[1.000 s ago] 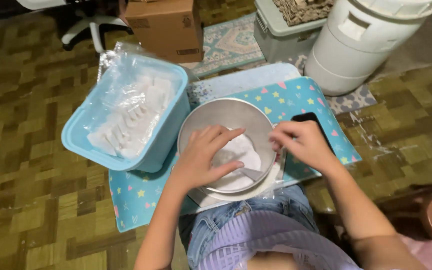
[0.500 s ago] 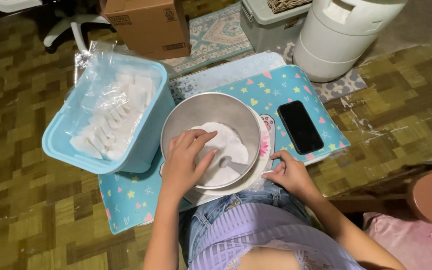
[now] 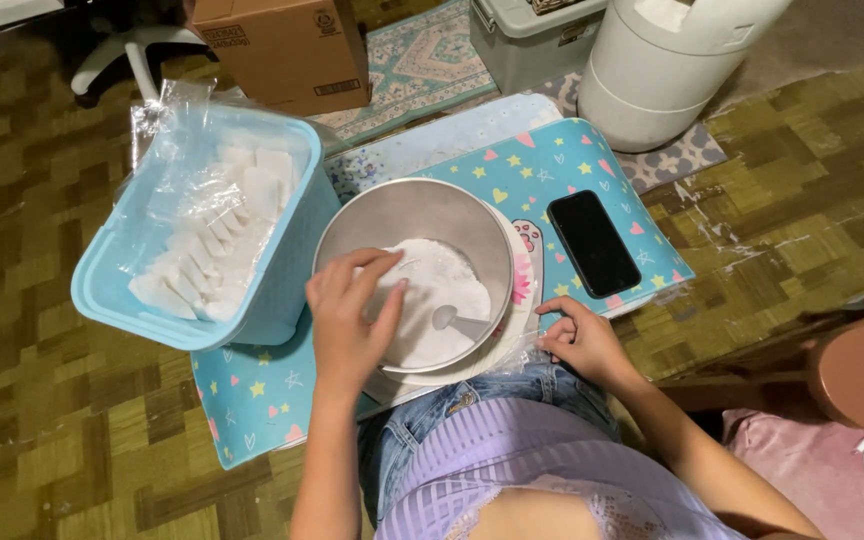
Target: The person fills small plastic sachets with a white powder from a bowl using a measuring spoon, seals the sachets by hand, and places the filled sachets into a blue container.
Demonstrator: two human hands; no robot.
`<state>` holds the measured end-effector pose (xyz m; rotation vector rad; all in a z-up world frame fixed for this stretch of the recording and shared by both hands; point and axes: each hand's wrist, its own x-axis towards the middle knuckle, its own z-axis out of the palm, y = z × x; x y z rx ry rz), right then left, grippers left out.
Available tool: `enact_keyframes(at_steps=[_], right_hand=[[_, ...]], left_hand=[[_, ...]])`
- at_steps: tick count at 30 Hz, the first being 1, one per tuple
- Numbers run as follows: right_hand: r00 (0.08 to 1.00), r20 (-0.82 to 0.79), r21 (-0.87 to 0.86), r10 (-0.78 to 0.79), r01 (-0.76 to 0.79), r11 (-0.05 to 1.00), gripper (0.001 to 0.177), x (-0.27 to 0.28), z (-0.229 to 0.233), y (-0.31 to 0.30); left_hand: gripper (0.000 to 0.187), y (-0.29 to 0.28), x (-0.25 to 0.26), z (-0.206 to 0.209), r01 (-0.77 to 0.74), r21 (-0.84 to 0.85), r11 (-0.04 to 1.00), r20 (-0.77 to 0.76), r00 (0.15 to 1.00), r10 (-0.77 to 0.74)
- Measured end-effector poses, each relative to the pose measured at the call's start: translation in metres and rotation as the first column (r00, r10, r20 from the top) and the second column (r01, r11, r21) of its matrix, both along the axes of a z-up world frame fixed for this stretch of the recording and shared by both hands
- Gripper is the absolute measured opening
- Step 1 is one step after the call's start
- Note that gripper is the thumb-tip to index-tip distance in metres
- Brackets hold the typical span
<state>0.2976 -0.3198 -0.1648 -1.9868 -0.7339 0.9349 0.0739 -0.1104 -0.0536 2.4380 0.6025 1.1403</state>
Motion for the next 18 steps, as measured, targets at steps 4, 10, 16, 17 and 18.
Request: enact_keyframes(at_steps=[4,10,16,17,18], right_hand=[[1.000,0.004,0.003,-0.001,0.001,1.000,0.049,0.003,0.001,-0.001],[0.962,0.263,-0.102,0.071,-0.045,0.994,0.035,0.013,0.017,0.003],[0.997,-0.076,0.321,-0.032,0.055,0.945,0.046,0.024,0.021,0.043],[0.982,-0.190,0.354,-0.018,0.085,0.932,0.053,0.024,0.023,0.055],[0.953,-0.302,0.377,0.002,0.117,0.919,0.060,0.023,0.024,0.065]], left_hand=[[0.029,-0.004,-0.007,-0.009,-0.132,-0.046,0.990,0.228,0.964,0.139],[0.046,-0.019,-0.029,-0.052,-0.140,-0.432,0.891,0.292,0.913,0.285],[0.069,-0.023,-0.031,-0.077,0.038,-0.872,0.488,0.230,0.913,0.338],[0.071,-0.022,-0.029,-0.068,0.050,-0.884,0.465,0.223,0.919,0.325],[0.072,-0.023,-0.028,-0.060,0.059,-0.897,0.438,0.214,0.925,0.314]])
